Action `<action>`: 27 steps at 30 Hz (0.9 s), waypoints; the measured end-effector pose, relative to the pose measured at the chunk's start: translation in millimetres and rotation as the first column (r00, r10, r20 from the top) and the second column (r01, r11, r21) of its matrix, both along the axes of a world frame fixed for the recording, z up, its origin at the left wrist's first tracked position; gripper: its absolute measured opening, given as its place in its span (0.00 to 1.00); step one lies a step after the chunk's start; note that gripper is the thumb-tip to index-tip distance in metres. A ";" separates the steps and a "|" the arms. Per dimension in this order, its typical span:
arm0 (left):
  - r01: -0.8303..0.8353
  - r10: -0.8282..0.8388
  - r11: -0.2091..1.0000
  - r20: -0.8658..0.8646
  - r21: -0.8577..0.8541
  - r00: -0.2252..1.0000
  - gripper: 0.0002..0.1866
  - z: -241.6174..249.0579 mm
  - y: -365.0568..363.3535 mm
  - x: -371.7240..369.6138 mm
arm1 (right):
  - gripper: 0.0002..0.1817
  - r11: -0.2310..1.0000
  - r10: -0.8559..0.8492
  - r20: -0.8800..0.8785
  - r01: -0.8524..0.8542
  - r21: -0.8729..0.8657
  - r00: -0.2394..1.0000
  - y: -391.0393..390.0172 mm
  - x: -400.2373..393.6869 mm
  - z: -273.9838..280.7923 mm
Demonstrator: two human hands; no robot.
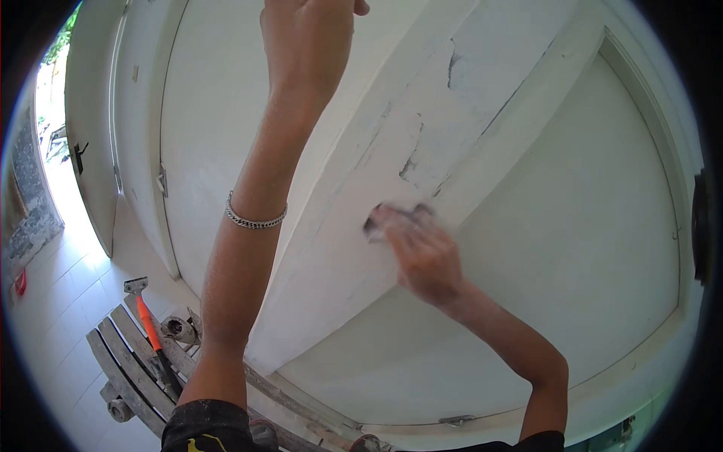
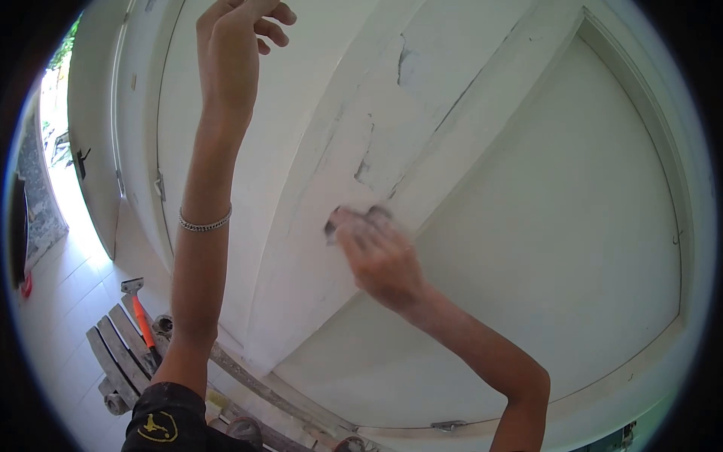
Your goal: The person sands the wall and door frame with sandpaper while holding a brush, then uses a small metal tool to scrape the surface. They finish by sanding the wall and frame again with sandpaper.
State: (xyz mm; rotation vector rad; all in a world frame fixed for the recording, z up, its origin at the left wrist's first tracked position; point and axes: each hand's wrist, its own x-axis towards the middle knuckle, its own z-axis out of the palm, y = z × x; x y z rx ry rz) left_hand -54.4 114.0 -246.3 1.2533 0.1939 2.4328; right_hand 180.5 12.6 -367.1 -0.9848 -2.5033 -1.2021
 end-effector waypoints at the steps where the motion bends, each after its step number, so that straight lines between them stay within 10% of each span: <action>1: -0.009 0.009 1.000 0.006 0.023 1.000 0.13 -1.6 -0.7 0.7 | 0.11 0.998 -0.037 -0.056 0.040 0.055 0.998 -2.7 -5.0 21.2; 27: -0.092 0.080 0.989 -0.101 -0.117 0.992 0.15 -13.1 11.5 -4.7 | 0.19 0.999 -0.041 0.018 0.041 0.001 0.999 -23.8 22.9 20.1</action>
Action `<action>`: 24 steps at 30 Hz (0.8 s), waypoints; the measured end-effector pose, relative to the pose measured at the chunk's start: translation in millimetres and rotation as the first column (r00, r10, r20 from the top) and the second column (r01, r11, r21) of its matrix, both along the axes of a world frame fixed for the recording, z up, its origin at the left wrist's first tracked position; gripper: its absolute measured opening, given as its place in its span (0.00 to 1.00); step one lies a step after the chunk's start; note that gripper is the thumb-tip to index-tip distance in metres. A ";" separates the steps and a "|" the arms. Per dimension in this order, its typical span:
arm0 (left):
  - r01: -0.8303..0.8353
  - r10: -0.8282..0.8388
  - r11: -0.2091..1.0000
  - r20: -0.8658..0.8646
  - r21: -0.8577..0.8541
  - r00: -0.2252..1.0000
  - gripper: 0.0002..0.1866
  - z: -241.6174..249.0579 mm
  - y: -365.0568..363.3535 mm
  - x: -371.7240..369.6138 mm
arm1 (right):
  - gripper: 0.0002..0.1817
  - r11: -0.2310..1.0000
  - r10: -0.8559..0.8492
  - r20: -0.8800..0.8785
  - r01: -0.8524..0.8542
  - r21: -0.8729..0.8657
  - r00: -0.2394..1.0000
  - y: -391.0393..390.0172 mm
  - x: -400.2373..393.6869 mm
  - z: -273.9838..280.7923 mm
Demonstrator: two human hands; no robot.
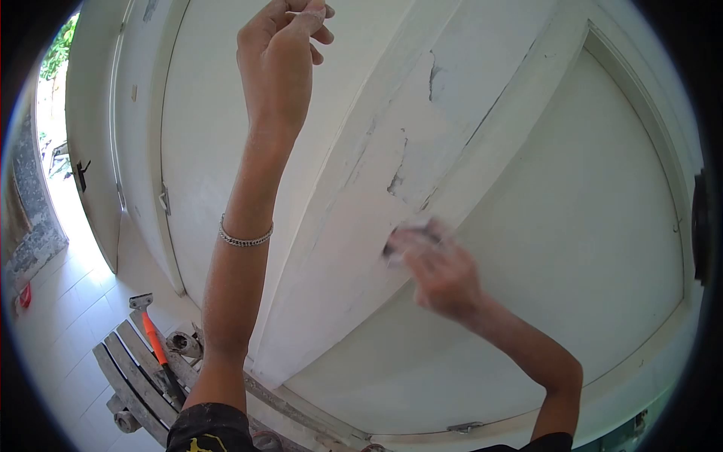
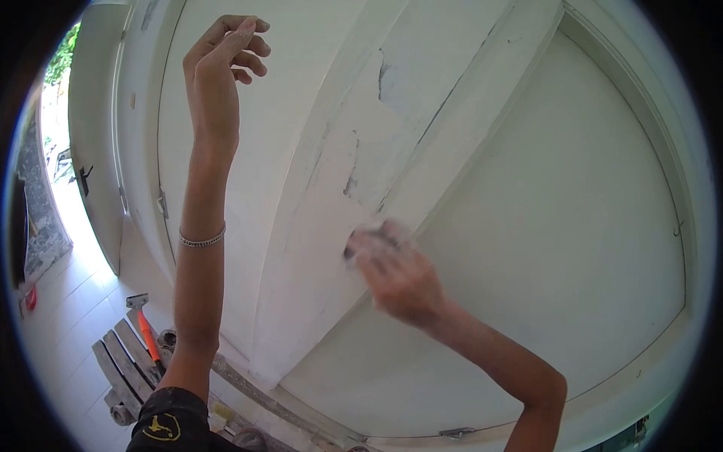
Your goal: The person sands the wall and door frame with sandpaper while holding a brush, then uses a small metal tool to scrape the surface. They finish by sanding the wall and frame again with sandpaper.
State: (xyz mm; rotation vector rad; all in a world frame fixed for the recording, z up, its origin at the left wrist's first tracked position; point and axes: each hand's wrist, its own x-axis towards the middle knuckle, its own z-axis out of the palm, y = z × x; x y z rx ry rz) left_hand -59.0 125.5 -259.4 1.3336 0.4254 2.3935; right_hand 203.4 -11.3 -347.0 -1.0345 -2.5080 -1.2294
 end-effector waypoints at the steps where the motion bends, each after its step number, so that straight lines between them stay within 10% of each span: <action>1: 0.021 -0.021 1.000 0.002 -0.008 1.000 0.16 -1.2 -0.3 0.8 | 0.18 0.999 0.002 -0.101 0.001 0.033 0.995 -1.3 -1.4 9.8; 13: 0.110 -0.108 0.993 0.064 -0.032 0.992 0.13 0.3 -8.7 13.9 | 0.11 0.997 0.034 0.069 -0.039 0.065 0.997 7.9 -4.3 -8.6; 24: 0.087 -0.085 0.996 0.083 -0.022 0.993 0.14 0.2 -6.2 3.2 | 0.13 0.990 -0.044 -0.160 0.065 0.128 0.986 2.1 -6.3 -22.3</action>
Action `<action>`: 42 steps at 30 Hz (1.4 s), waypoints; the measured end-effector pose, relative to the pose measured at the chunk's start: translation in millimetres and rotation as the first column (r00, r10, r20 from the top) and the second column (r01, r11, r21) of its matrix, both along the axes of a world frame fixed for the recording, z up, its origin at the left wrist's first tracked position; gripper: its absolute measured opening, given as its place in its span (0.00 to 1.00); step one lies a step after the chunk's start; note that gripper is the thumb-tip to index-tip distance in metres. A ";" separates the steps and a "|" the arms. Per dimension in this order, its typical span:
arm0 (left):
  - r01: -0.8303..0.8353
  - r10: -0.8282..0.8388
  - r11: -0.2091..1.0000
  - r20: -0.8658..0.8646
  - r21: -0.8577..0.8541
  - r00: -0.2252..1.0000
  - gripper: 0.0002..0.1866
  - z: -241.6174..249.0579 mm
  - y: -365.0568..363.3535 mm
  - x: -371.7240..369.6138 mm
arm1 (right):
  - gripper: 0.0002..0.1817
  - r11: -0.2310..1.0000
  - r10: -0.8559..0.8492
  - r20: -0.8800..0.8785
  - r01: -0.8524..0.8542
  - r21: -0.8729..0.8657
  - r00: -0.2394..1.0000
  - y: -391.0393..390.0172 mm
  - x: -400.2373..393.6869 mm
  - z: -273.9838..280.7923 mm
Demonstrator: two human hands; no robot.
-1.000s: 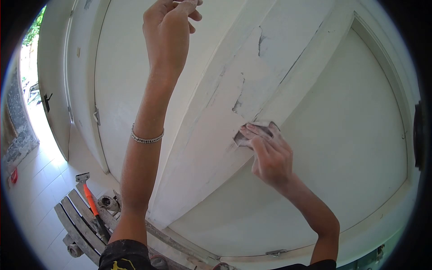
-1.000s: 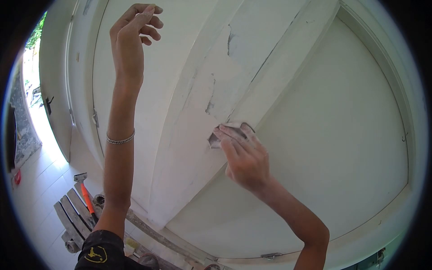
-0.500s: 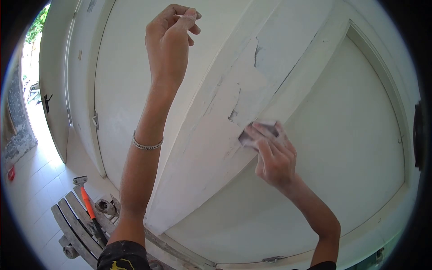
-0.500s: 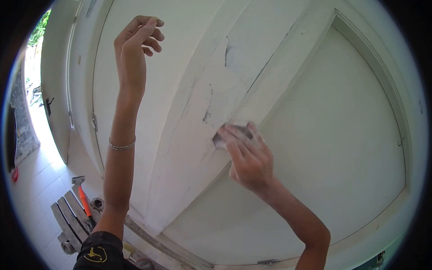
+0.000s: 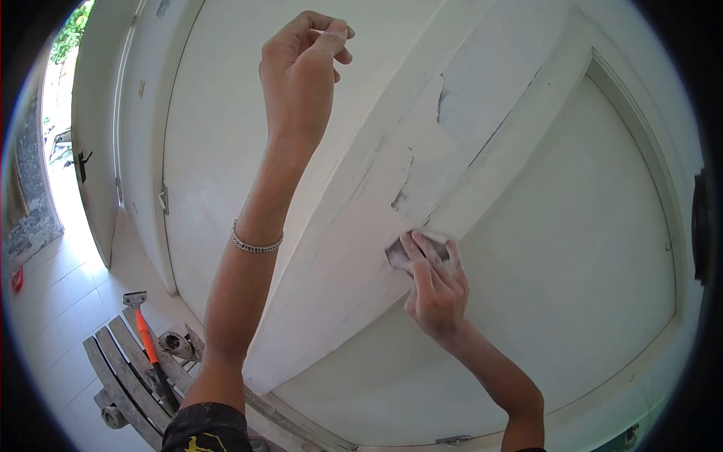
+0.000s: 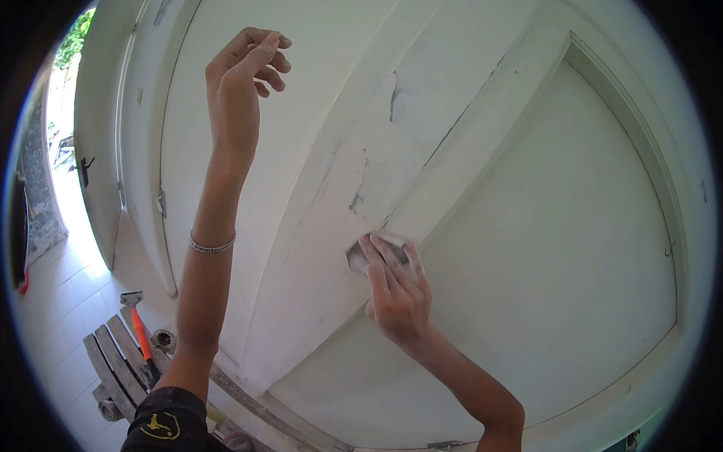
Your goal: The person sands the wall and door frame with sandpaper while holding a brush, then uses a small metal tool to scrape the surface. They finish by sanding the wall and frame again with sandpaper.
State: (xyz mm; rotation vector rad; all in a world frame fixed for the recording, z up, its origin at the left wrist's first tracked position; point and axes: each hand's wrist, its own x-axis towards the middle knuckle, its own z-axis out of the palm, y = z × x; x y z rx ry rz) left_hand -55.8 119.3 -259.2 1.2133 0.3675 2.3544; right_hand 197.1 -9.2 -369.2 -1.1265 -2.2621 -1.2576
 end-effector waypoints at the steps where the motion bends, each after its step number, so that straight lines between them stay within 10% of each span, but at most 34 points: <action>1: 0.003 -0.003 1.000 -0.024 0.000 1.000 0.14 -0.7 -0.6 1.5 | 0.12 1.000 -0.012 -0.022 0.012 0.025 1.000 3.1 -12.1 5.9; 22: 0.055 -0.054 0.999 -0.025 0.002 0.998 0.14 2.1 -2.7 17.2 | 0.08 0.996 -0.039 -0.033 0.042 0.075 0.999 -8.4 -4.6 37.3; 27: 0.012 -0.011 1.000 -0.058 0.016 0.998 0.13 3.8 -8.9 14.9 | 0.12 0.976 0.077 0.089 -0.057 -0.208 0.993 -11.4 22.4 1.7; 33: 0.023 -0.023 1.000 -0.044 0.012 0.999 0.13 6.2 -10.3 8.1 | 0.17 0.972 -0.016 0.021 0.010 0.234 1.000 2.5 12.2 106.8; 38: 0.047 -0.047 0.999 -0.033 0.018 0.998 0.13 6.8 -13.2 14.5 | 0.16 0.980 0.080 0.200 -0.040 -0.195 0.977 -11.6 20.9 5.1; 42: 0.049 -0.048 0.999 -0.040 0.016 0.998 0.12 12.8 -20.4 9.6 | 0.16 0.986 0.105 0.143 -0.084 -0.145 0.984 -3.0 18.8 43.4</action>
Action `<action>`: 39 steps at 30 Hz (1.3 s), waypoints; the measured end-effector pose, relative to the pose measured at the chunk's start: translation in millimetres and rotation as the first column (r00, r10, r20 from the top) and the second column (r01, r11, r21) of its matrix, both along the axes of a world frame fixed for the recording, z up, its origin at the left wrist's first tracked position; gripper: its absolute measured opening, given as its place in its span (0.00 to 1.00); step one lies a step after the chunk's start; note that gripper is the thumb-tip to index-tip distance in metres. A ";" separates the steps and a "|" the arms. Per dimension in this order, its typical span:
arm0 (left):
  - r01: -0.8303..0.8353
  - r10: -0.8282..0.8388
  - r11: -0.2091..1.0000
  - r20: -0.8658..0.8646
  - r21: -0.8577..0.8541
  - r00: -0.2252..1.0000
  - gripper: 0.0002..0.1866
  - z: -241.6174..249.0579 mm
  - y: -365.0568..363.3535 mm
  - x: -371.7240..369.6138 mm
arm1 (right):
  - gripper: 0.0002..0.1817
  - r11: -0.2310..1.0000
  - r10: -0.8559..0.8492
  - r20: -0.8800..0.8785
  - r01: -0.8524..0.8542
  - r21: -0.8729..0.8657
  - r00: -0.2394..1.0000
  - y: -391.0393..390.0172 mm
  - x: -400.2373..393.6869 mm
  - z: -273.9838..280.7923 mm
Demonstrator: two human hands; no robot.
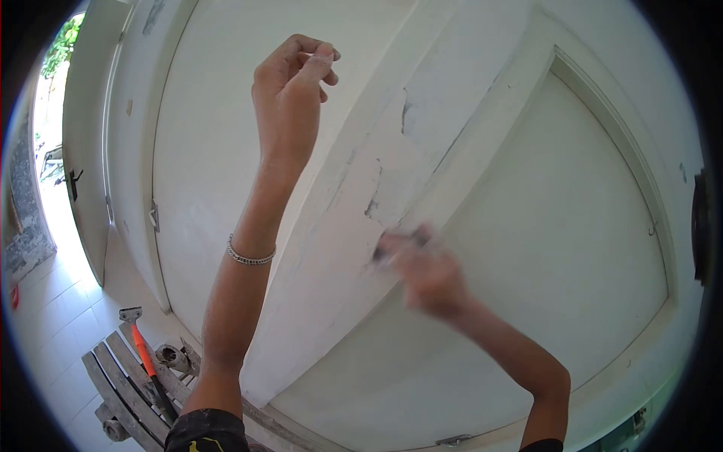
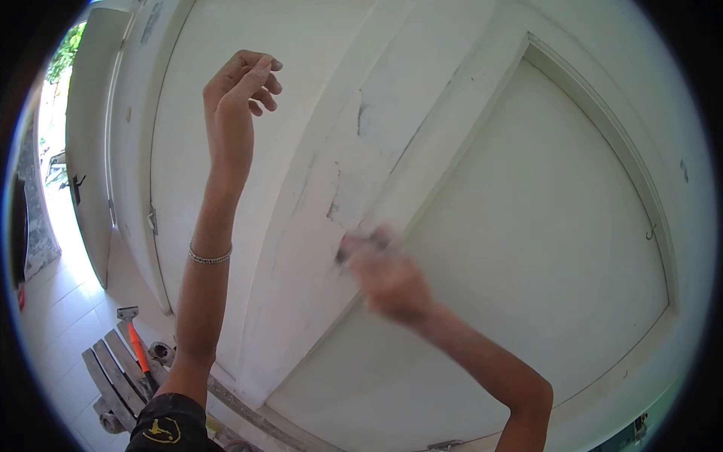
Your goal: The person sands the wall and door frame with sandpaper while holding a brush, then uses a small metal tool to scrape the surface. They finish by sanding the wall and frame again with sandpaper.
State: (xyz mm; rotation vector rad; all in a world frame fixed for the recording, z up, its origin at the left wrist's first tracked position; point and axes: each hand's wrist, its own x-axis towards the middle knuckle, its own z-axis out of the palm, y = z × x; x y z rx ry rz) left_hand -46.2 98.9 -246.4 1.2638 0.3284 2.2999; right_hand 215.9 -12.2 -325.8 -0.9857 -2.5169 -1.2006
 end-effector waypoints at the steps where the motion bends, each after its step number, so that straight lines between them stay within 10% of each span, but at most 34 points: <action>1: -0.005 0.005 1.000 0.011 0.019 1.000 0.12 -0.5 -0.6 -1.2 | 0.17 0.995 -0.036 -0.032 0.039 0.093 0.999 0.5 -4.8 35.1; 5: -0.026 0.025 1.000 0.018 0.017 1.000 0.14 -0.6 5.2 -3.4 | 0.19 0.952 -0.078 -0.093 0.102 0.288 0.993 -1.8 -13.3 57.6; 11: 0.005 -0.005 1.000 0.032 0.000 0.999 0.14 0.1 5.4 -11.6 | 0.16 0.974 -0.027 0.148 0.059 -0.220 0.989 -16.0 5.4 -56.1; 16: 0.010 -0.011 1.000 0.031 0.022 0.999 0.14 -0.7 1.6 -8.5 | 0.11 0.975 -0.097 -0.082 0.111 0.190 0.992 3.7 -16.1 17.5; 22: 0.037 -0.036 0.999 0.016 -0.029 0.999 0.13 -2.9 7.5 -9.8 | 0.08 0.978 -0.010 0.087 0.027 -0.206 0.996 10.7 -20.0 -83.5; 29: -0.024 0.024 0.999 -0.010 -0.032 1.000 0.13 -3.7 9.6 -17.7 | 0.07 0.958 -0.168 -0.184 0.205 0.202 0.968 18.3 -27.7 -62.3; 34: 0.003 -0.004 1.000 -0.016 -0.012 1.000 0.13 -5.7 13.1 -16.7 | 0.10 0.940 -0.055 0.075 0.077 -0.332 0.996 3.5 -13.3 -129.8; 39: -0.017 0.017 1.000 -0.011 -0.001 1.000 0.13 -6.6 12.2 -21.4 | 0.14 0.990 -0.140 -0.203 0.138 -0.025 0.969 3.8 -20.9 -80.5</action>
